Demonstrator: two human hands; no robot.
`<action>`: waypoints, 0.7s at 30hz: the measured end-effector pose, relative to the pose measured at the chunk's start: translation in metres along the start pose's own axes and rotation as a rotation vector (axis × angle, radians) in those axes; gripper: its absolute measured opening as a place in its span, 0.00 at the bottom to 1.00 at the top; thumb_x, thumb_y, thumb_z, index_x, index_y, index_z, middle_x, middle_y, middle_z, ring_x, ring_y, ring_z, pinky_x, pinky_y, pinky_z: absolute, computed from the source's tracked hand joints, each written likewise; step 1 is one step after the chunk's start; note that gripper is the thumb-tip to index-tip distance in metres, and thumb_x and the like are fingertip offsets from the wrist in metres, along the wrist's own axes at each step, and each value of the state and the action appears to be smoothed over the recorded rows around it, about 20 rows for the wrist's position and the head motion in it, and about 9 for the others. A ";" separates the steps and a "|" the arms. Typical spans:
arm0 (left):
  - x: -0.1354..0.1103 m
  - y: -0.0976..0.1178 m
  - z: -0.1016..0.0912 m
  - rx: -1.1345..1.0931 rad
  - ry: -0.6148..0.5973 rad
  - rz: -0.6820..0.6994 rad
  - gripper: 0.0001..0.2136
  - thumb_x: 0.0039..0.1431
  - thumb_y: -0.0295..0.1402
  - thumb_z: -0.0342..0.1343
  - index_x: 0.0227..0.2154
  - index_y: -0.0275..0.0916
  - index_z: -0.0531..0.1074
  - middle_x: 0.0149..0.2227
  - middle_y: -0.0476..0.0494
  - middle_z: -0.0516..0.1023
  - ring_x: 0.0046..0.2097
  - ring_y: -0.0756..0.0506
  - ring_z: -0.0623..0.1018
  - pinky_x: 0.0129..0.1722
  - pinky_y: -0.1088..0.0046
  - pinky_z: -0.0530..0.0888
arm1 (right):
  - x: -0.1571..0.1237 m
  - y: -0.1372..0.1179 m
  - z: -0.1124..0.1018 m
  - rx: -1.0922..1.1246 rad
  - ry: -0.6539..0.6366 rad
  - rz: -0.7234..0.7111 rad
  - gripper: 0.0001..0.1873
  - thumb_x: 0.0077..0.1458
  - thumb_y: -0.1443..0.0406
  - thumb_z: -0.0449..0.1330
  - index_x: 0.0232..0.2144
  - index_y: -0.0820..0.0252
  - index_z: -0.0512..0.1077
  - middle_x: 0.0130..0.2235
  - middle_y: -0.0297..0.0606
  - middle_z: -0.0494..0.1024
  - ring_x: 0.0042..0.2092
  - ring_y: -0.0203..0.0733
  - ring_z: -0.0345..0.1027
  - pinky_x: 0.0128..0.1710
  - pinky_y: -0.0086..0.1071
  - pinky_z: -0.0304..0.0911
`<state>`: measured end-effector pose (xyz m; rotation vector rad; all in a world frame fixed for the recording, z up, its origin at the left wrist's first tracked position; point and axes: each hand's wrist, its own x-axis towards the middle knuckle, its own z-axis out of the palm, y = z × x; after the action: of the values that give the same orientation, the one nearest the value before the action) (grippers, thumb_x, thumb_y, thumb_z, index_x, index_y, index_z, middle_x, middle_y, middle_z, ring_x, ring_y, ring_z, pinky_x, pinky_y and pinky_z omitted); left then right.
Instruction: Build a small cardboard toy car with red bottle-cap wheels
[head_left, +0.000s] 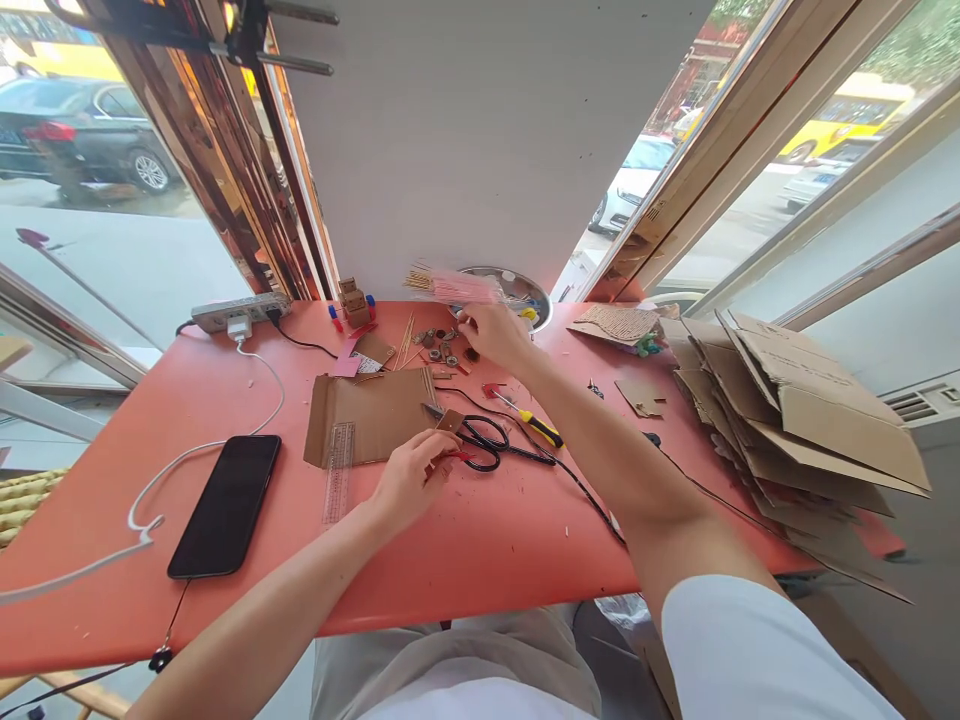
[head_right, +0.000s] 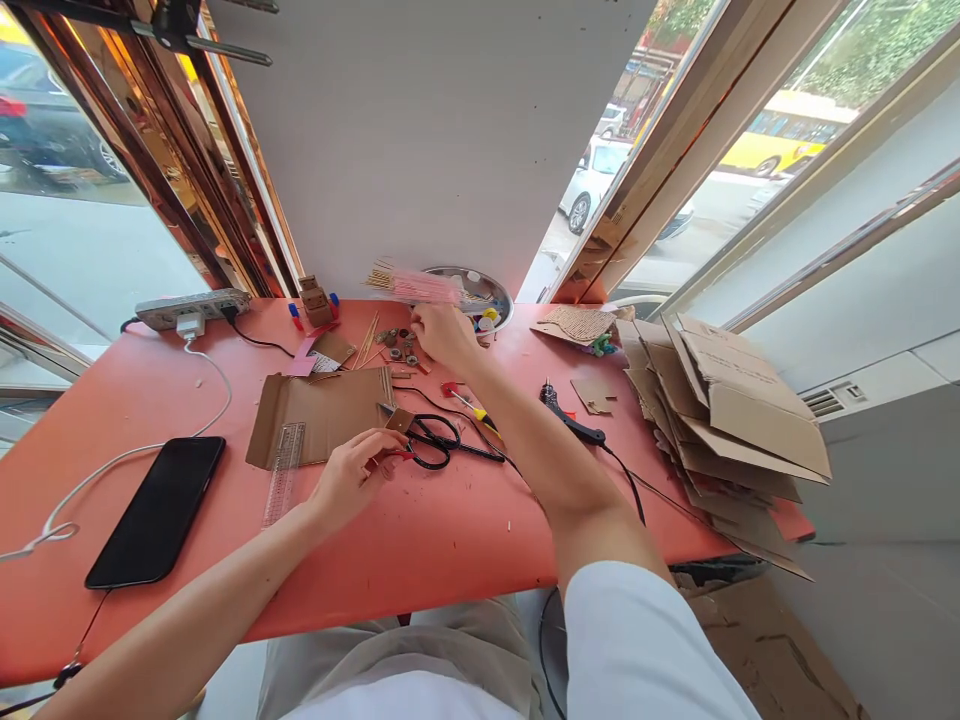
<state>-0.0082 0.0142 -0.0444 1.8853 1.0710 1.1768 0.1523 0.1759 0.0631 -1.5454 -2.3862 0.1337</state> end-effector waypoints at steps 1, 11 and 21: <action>0.000 -0.001 0.000 0.030 0.012 0.033 0.07 0.66 0.30 0.54 0.36 0.42 0.77 0.41 0.42 0.84 0.33 0.49 0.82 0.29 0.77 0.76 | 0.014 -0.003 0.001 -0.006 0.007 0.010 0.15 0.66 0.68 0.56 0.44 0.58 0.83 0.48 0.48 0.86 0.50 0.54 0.78 0.45 0.40 0.70; 0.000 -0.011 0.004 0.100 0.032 -0.003 0.06 0.62 0.27 0.57 0.33 0.42 0.78 0.35 0.48 0.76 0.26 0.52 0.70 0.27 0.78 0.71 | 0.073 -0.012 0.027 -0.076 0.021 0.046 0.20 0.65 0.72 0.53 0.49 0.56 0.82 0.52 0.53 0.83 0.50 0.58 0.78 0.45 0.42 0.69; -0.001 -0.010 0.006 0.081 -0.004 0.005 0.05 0.62 0.27 0.58 0.33 0.42 0.77 0.34 0.48 0.75 0.26 0.52 0.69 0.27 0.77 0.71 | 0.080 -0.015 0.028 -0.094 -0.001 -0.003 0.22 0.65 0.76 0.49 0.50 0.65 0.80 0.52 0.62 0.82 0.56 0.62 0.77 0.52 0.46 0.68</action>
<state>-0.0056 0.0174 -0.0552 1.9517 1.1277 1.1472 0.1001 0.2445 0.0556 -1.5822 -2.4278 0.0224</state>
